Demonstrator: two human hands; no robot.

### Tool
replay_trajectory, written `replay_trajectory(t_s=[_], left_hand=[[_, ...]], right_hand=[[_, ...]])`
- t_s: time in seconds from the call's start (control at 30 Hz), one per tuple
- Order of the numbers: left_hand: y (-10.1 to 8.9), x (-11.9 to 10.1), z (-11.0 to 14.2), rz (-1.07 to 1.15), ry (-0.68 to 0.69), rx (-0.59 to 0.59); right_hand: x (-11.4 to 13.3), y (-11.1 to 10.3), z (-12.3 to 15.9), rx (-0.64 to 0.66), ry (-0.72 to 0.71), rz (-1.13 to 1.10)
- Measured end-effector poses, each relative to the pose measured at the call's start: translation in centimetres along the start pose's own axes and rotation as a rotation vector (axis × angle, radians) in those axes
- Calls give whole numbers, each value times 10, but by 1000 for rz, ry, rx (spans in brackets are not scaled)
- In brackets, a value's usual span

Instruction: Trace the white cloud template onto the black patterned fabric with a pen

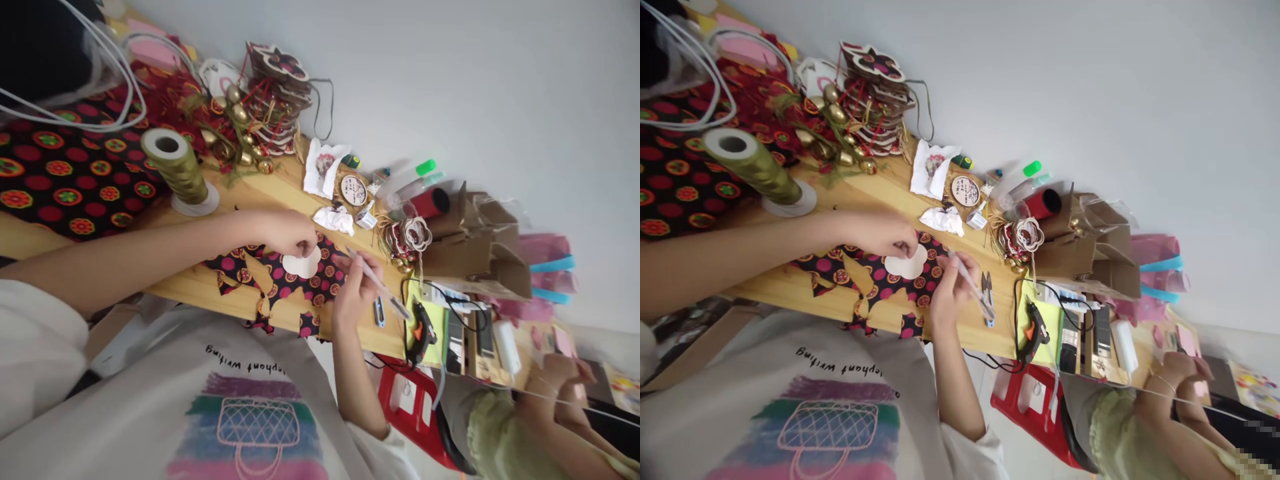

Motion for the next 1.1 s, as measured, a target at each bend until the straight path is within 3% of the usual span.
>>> replay_trajectory(t_s=[0.1, 0.23, 0.47, 1.1], left_hand=[[-2, 5, -4, 24, -21, 10], [0, 11, -10, 39, -70, 78], [-2, 9, -21, 19, -95, 114], [-5, 5, -21, 2, -118, 66]], right_hand=[[32, -5, 14, 28, -216, 119], [54, 27, 43, 220, -433, 421], [38, 61, 56, 295, -373, 694], [38, 75, 65, 238, -480, 873]])
Point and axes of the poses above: each hand's wrist, its own z-axis away from the middle knuckle, its own y-axis out of the palm, x = y × z, the point moved 9 cm from there along -z, towards the middle knuckle, and after that the axes turned 8 degrees about -x, right-handed, at the moved point
